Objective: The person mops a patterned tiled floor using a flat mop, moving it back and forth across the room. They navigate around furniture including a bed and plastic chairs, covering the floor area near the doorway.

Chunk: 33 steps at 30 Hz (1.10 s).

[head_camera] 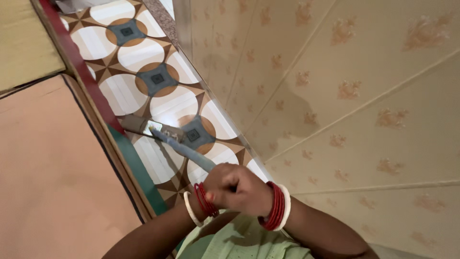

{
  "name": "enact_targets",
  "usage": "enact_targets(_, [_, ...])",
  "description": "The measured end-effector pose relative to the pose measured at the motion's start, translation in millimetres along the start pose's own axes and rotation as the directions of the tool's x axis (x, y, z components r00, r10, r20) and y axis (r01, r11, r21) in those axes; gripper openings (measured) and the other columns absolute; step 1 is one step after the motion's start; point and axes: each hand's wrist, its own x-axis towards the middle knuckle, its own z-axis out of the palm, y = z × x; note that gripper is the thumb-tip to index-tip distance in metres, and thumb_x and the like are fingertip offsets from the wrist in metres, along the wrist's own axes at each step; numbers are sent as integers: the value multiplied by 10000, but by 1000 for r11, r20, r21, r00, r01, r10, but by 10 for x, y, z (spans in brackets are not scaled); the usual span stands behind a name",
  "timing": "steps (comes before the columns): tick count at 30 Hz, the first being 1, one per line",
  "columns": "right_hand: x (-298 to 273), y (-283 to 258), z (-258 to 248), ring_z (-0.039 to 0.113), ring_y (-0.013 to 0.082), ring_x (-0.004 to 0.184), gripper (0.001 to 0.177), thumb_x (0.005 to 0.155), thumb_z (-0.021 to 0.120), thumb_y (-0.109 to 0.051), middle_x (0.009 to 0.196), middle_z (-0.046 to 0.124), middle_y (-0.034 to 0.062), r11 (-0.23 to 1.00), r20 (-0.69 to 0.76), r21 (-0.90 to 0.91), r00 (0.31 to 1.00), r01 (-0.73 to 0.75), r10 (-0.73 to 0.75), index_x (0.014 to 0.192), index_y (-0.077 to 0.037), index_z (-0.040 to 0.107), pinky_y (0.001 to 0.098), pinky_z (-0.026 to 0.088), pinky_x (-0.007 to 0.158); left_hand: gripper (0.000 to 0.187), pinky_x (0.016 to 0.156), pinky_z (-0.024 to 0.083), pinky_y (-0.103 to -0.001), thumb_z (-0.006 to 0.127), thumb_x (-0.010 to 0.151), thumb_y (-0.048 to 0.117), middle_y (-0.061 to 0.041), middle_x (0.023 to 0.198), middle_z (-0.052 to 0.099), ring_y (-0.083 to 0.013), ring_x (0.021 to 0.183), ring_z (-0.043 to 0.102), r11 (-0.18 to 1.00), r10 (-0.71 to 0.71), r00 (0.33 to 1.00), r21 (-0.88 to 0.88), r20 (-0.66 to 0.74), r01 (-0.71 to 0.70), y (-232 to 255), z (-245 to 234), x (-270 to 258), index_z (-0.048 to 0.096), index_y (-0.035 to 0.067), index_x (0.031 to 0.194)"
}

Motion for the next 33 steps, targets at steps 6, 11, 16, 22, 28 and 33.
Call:
enact_targets(6, [141, -426, 113, 505, 244, 616, 490, 1003, 760, -232, 617, 468, 75, 980, -5, -57, 982, 188, -189, 679, -63, 433, 348, 397, 660, 182, 680, 475, -329, 646, 823, 266, -61, 782, 666, -218, 717, 606, 991, 135, 991, 11, -16, -135, 47, 5, -46, 638, 94, 767])
enact_targets(11, [315, -122, 132, 512, 239, 554, 599, 942, 811, -344, 590, 449, 67, 984, -15, -21, 984, 177, -177, 592, -89, 398, 330, 365, 579, 179, 680, 480, -329, 643, 829, 262, -59, 787, 672, -213, 723, 613, 999, 50, 999, -14, -3, -50, -519, 15, -520, 643, 91, 776])
enact_targets(16, [397, 366, 335, 483, 225, 564, 689, 1007, 671, -560, 546, 437, 47, 943, -25, -280, 980, 181, -196, 533, -116, 441, 342, 365, 646, 177, 680, 484, -329, 640, 835, 258, -57, 792, 677, -209, 728, 619, 973, -229, 966, 14, 120, 229, -1095, -217, -1081, 647, 89, 784])
enact_targets(22, [911, 1535, 575, 380, 203, 358, 789, 917, 591, -680, 418, 348, 76, 924, -97, -373, 986, 89, -134, 435, -92, 382, 334, 296, 450, 175, 680, 490, -329, 637, 843, 253, -55, 798, 683, -203, 734, 626, 789, -614, 769, 113, 179, 604, -2000, -539, -1292, 653, 86, 794])
enact_targets(28, [705, 2256, 697, 413, 198, 353, 734, 965, 560, -636, 431, 442, 68, 991, -322, -137, 946, -4, -40, 488, -90, 443, 346, 342, 443, 173, 680, 495, -330, 633, 850, 248, -53, 804, 690, -197, 741, 633, 694, -718, 661, 157, 219, 702, -2367, -457, -1318, 659, 83, 804])
enact_targets(33, [316, 2130, 736, 517, 190, 437, 581, 992, 606, -460, 513, 552, 69, 1000, -172, -2, 985, -27, 26, 552, -81, 584, 341, 422, 539, 172, 680, 500, -330, 630, 857, 244, -51, 809, 695, -192, 746, 640, 703, -708, 655, 177, 264, 689, -2143, -197, -1326, 664, 81, 813])
